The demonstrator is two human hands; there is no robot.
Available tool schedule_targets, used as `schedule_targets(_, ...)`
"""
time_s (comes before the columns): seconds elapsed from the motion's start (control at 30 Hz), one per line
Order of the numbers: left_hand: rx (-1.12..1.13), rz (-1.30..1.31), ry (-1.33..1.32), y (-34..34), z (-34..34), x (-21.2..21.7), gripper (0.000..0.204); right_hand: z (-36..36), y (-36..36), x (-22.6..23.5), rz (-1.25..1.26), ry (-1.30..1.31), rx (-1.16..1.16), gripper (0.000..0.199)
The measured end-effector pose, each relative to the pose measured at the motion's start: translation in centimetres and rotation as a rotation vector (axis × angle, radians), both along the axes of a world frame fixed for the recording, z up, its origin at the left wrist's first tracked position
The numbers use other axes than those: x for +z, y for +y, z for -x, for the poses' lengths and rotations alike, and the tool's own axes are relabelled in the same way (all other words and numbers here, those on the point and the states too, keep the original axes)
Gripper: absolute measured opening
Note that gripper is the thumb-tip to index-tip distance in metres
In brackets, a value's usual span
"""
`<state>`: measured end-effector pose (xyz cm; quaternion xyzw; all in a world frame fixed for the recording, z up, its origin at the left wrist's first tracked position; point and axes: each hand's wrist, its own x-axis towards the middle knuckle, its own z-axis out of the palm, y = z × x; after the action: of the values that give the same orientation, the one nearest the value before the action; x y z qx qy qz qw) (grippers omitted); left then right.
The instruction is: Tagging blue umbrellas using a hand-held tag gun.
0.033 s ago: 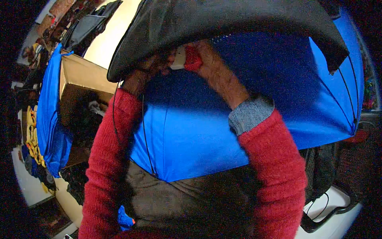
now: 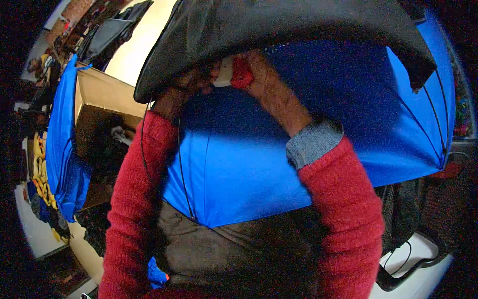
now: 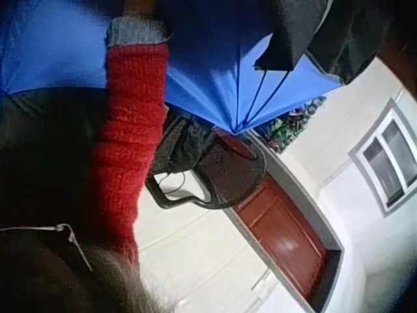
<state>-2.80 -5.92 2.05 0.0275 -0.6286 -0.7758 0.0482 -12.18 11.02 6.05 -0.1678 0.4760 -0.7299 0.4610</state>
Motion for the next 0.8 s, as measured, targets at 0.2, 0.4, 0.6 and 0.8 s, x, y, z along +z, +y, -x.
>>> schedule_targets(0.2, -0.026, 0.08, -0.055, -0.2, 0.5, 0.2, 0.035, -0.4, -0.3, 0.8, 0.062, -0.161, -0.116, 0.036)
schedule_targets(0.4, 0.087, 0.063, -0.012, 0.6, -0.7, 0.2, 0.028, 0.8, 0.0, -1.7, 0.598, -0.528, 0.181, 0.034)
schedule_targets(0.6, 0.091, 0.266, 0.027, 0.8, -1.4, 1.3, 0.029, -0.8, 0.5, 1.7, -0.076, 0.261, -0.146, 0.033)
schedule_targets(0.8, 0.292, 0.054, 0.031, 1.8, -2.0, 1.6, 0.029, 1.6, 1.4, 0.7, -0.363, 1.033, 0.168, 0.037)
